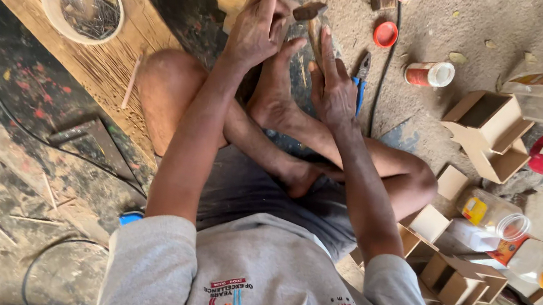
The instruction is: The person assembles small wooden boxes by hammering nails into pre-cut wooden pieces. They use pliers to adjust nails and a hammer to secure joints, then apply glue to edges and fit pieces together to form box structures.
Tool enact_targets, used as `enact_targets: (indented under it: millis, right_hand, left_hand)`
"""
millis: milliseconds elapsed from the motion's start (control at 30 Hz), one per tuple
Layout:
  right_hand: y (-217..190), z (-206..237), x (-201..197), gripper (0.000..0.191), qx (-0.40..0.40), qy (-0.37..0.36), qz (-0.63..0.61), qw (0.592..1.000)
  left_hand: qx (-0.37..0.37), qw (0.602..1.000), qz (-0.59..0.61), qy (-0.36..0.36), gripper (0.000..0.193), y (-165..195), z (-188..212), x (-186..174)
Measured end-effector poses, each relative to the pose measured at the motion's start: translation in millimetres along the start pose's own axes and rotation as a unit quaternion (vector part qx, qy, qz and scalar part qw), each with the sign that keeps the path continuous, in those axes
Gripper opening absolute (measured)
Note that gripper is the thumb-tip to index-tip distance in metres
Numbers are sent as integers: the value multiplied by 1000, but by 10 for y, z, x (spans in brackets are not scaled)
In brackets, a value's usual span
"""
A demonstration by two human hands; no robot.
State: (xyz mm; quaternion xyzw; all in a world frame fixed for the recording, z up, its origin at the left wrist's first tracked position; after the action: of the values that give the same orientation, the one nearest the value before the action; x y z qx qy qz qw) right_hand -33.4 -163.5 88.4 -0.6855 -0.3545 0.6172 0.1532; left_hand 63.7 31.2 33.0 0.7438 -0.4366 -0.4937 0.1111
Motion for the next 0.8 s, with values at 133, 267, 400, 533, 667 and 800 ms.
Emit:
enact_targets:
  millis: [133, 267, 400, 533, 667, 800]
  right_hand:
    - [-34, -21, -14, 65, 1, 3, 3, 1000]
    - [-49, -28, -1, 64, 14, 0, 1, 1000]
    - [-45, -9, 27, 64, -30, 36, 10, 999]
    - [122, -37, 178, 58, 64, -75, 79, 992]
    - [174, -27, 157, 60, 27, -15, 29, 999]
    - [104, 12, 114, 62, -47, 41, 38, 997]
  left_hand:
    - [-25, 989, -142, 20, 79, 64, 45, -6]
    - [-44, 978, -203, -4, 72, 86, 186, 20]
    - [-30, 974, -225, -5, 81, 84, 248, 73]
    - [-1, 966, -258, 18, 81, 94, 236, 92]
    - [5, 959, -282, 33, 81, 96, 228, 104]
    - [24, 944, -324, 56, 73, 111, 252, 107]
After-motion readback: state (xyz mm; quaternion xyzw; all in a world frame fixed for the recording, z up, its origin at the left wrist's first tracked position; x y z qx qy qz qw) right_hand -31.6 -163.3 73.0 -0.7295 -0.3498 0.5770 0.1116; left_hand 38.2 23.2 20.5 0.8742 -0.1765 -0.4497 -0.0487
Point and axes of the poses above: each hand's wrist, its own z-axis away from the middle knuckle, its own x-axis out of the palm, y = z × x, the point moved 3 cm from there along -z, towards the middle knuckle, and after that the axes turned 14 degrees about -z, right-handed, at the moved point
